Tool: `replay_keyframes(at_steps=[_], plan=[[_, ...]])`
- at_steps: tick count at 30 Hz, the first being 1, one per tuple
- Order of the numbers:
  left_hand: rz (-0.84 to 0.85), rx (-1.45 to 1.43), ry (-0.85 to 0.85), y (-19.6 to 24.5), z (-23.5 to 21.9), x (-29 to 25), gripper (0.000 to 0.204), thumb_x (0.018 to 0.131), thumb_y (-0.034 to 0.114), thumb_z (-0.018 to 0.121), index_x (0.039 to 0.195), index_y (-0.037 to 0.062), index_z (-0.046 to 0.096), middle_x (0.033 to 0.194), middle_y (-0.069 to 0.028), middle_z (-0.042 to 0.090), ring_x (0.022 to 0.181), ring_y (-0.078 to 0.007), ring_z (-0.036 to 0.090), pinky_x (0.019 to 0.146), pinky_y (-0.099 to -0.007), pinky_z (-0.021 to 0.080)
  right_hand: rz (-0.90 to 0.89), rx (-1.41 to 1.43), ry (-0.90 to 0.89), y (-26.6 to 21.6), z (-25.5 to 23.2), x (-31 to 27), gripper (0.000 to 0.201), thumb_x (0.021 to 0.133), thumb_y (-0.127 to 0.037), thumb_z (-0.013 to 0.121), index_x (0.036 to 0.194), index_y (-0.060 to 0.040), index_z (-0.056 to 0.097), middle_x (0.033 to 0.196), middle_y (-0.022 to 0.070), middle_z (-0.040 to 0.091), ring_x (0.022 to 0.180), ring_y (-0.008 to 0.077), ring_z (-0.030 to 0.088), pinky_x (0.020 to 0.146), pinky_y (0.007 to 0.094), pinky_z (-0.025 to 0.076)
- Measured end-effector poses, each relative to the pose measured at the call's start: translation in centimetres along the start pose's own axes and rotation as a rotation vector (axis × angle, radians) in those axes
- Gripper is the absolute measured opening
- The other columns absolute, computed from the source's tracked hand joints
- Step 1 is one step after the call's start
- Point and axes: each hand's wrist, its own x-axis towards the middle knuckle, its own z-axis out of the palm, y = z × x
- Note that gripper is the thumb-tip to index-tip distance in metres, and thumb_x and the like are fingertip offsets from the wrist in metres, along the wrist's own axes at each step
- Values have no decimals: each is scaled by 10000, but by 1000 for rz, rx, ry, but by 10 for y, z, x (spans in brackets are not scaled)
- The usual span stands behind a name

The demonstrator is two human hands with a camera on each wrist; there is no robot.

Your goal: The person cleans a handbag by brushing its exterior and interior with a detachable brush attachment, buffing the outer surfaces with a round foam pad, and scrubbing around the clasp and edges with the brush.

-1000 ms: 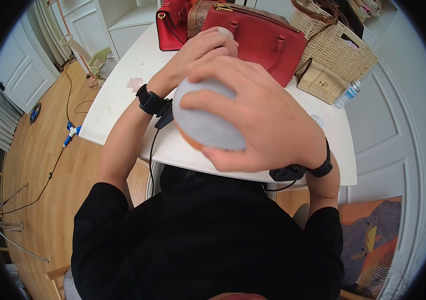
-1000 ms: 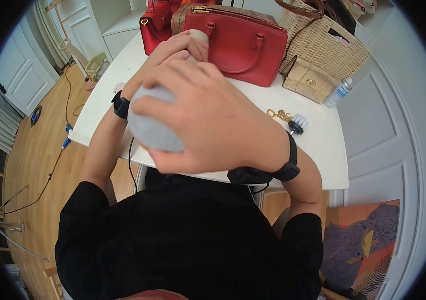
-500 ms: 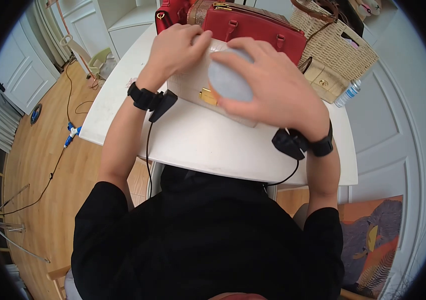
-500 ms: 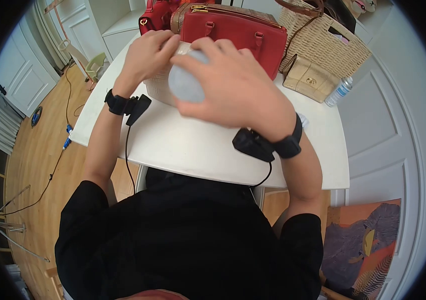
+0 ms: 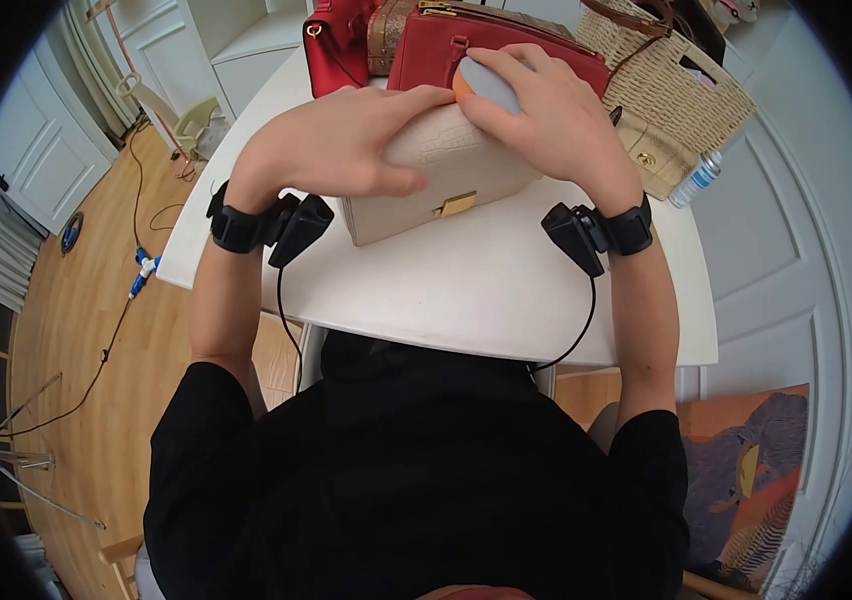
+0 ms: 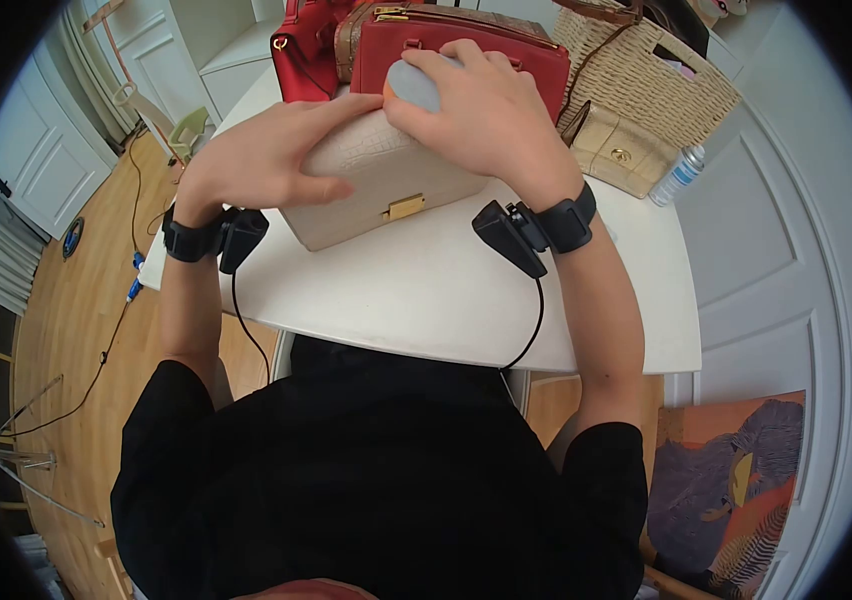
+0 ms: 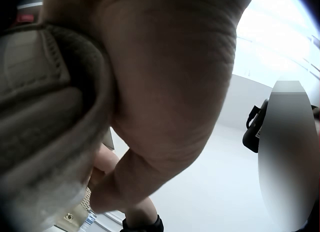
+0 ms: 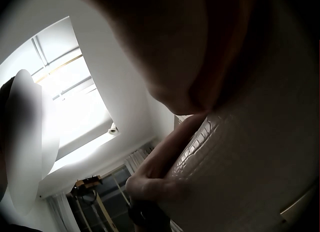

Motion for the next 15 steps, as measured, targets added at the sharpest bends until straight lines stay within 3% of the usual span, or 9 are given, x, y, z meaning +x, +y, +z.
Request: replay_keyframes(at_steps=[4, 7, 9, 10, 11, 13, 14, 15], plan=[[-108, 40, -124, 12, -14, -7, 852, 826, 339, 708, 1559, 44, 387, 1149, -269, 681, 994, -437, 681, 897, -470, 533, -97, 54, 103, 7, 16, 6, 652, 895, -560, 602, 1425, -182, 629, 1424, 143, 591, 1224, 387, 600, 1067, 504, 457], [-72, 4, -127, 21, -16, -13, 835, 843, 341, 688, 1574, 73, 386, 1207, -268, 659, 999, -445, 683, 883, -477, 541, -141, 152, 100, 6, 16, 6, 653, 904, -544, 603, 1441, -174, 610, 1438, 133, 573, 1256, 354, 585, 1077, 497, 444], [41, -11, -104, 35, -17, -25, 790, 862, 343, 672, 1571, 108, 411, 1323, -262, 615, 956, -428, 691, 842, -449, 559, -141, 213, 82, 6, 17, 7, 648, 908, -533, 606, 1444, -169, 606, 1437, 131, 571, 1268, 346, 580, 1083, 489, 444], [77, -135, -88, 48, -22, -27, 642, 897, 261, 640, 1516, 153, 509, 1423, -266, 552, 903, -385, 702, 794, -403, 572, -145, 267, 66, 7, 18, 7, 644, 913, -521, 608, 1447, -163, 603, 1436, 130, 569, 1279, 338, 575, 1089, 480, 444], [81, -133, -93, 48, -21, -25, 642, 897, 261, 640, 1516, 153, 509, 1423, -266, 552, 903, -385, 702, 794, -403, 572, -140, 266, 71, 8, 17, 7, 644, 913, -521, 608, 1447, -163, 603, 1436, 130, 569, 1279, 338, 575, 1089, 480, 444], [278, -77, -76, 46, -17, -19, 577, 890, 139, 611, 1464, 194, 588, 1444, -275, 541, 844, -338, 701, 763, -362, 580, -176, 342, 8, 11, 16, 8, 599, 966, -404, 597, 1488, -115, 552, 1467, 163, 549, 1336, 326, 551, 1122, 398, 431], [291, -79, -91, 45, -17, -17, 651, 822, -8, 612, 1430, 224, 632, 1479, -283, 508, 809, -312, 693, 748, -362, 572, -177, 339, 10, 13, 16, 8, 599, 966, -404, 597, 1488, -115, 552, 1467, 163, 549, 1336, 326, 551, 1122, 398, 431], [292, -75, -91, 42, -13, -18, 651, 822, -8, 612, 1430, 224, 632, 1479, -283, 508, 809, -312, 693, 748, -362, 572, -166, 391, 4, 16, 18, 9, 596, 972, -396, 593, 1490, -107, 549, 1466, 163, 550, 1337, 316, 553, 1121, 388, 430]])
